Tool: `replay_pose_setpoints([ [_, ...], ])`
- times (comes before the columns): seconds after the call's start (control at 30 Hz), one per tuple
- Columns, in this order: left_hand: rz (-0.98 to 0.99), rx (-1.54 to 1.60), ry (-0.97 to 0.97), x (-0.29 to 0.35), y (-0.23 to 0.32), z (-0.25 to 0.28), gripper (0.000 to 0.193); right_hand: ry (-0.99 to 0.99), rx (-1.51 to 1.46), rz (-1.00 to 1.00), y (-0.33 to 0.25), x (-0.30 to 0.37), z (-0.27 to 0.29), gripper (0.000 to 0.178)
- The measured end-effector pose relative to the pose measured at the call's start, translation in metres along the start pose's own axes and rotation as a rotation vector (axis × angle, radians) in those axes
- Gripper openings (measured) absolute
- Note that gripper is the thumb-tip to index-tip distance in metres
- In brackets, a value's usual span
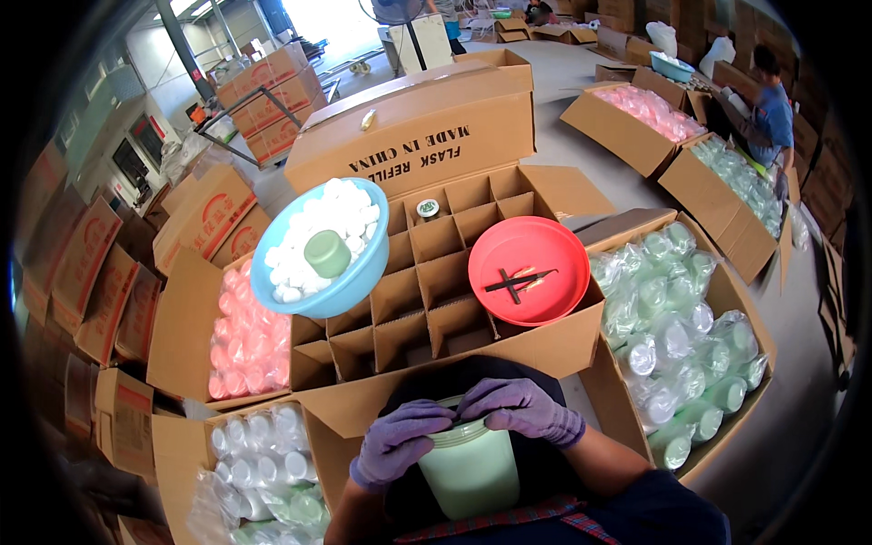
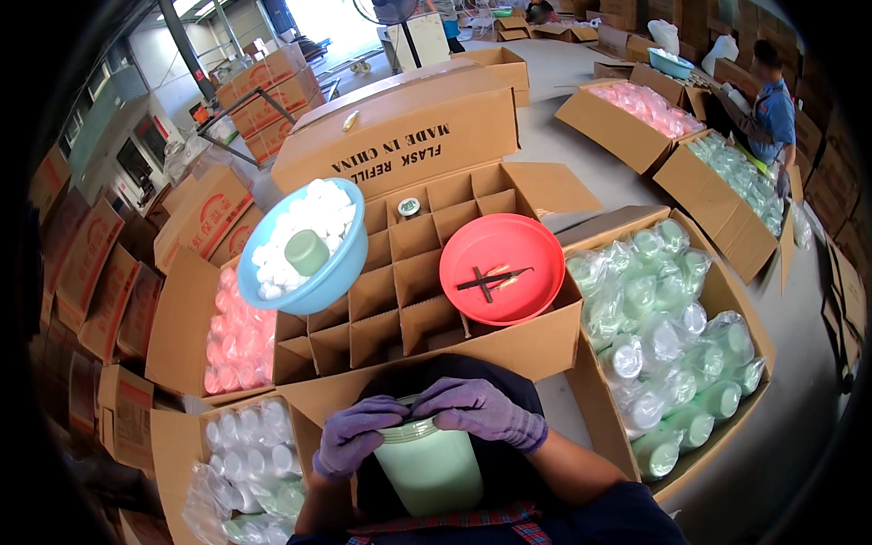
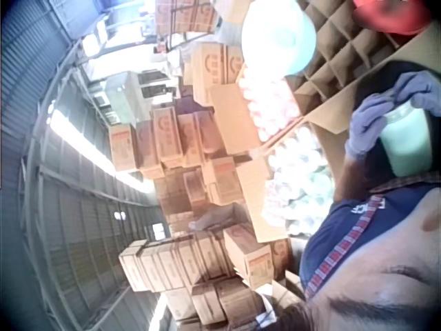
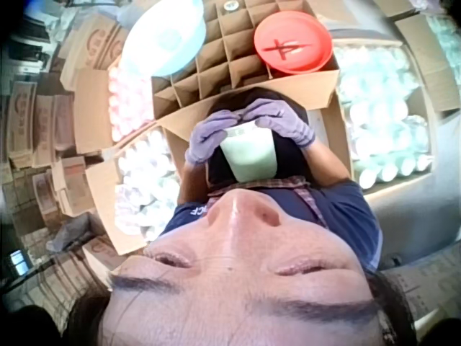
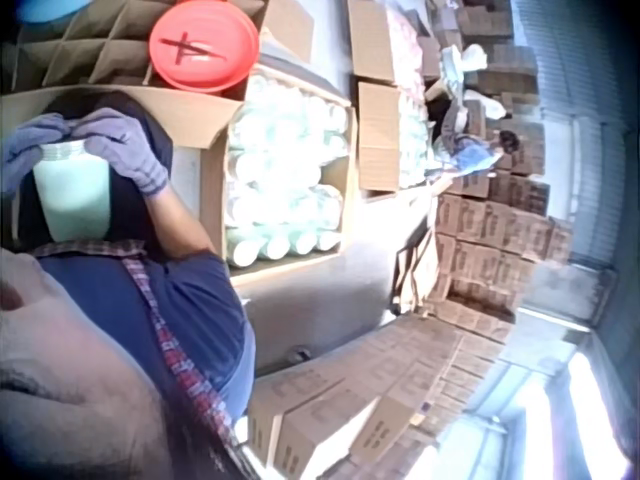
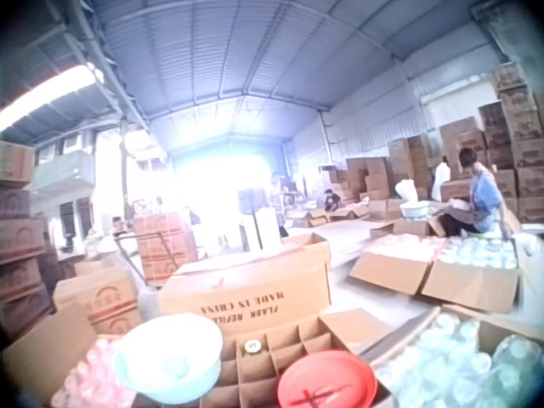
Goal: The person assembles green and white kettles by inserting internal components, screwing on lids, and placing them into plastic bags. The person handles the kettles one by one, inserting parts from a blue basin and sealing the lids before packaging.
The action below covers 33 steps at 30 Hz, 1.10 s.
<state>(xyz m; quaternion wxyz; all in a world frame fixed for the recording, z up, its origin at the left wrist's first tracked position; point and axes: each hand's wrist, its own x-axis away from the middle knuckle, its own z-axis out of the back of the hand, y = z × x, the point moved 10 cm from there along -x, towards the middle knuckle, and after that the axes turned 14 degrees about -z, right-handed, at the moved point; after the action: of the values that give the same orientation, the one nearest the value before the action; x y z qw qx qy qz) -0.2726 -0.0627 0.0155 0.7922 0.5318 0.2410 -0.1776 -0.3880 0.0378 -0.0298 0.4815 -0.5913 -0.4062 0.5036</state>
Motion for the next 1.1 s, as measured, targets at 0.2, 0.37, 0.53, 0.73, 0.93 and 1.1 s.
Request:
replay_pose_setpoints([
  [0.2, 0.051, 0.023, 0.056, 0.010, -0.003, -0.004, 0.034, -0.006, 0.038, 0.008, 0.001, 0.002, -0.002, 0.029],
  [0.37, 0.110, -0.060, 0.005, 0.010, -0.011, 0.002, 0.039, 0.202, 0.460, 0.163, -0.060, 0.004, -0.012, 0.031],
  [0.53, 0.076, -0.346, -0.181, 0.000, 0.014, -0.008, 0.035, 0.111, 0.254, 0.098, -0.030, 0.012, -0.015, 0.027],
  [0.73, 0.208, -0.717, -0.365, -0.023, 0.032, -0.031, 0.039, -0.009, -0.095, 0.152, 0.002, 0.007, 0.000, 0.030],
  [0.93, 0.247, -0.042, 0.180, 0.017, -0.032, 0.011, 0.057, 0.221, 0.215, 0.110, -0.040, 0.014, -0.003, 0.032],
  [1.1, 0.225, -0.261, -0.213, 0.013, -0.019, -0.009, 0.059, 0.150, -0.021, 0.049, 0.007, 0.015, 0.007, 0.030],
])
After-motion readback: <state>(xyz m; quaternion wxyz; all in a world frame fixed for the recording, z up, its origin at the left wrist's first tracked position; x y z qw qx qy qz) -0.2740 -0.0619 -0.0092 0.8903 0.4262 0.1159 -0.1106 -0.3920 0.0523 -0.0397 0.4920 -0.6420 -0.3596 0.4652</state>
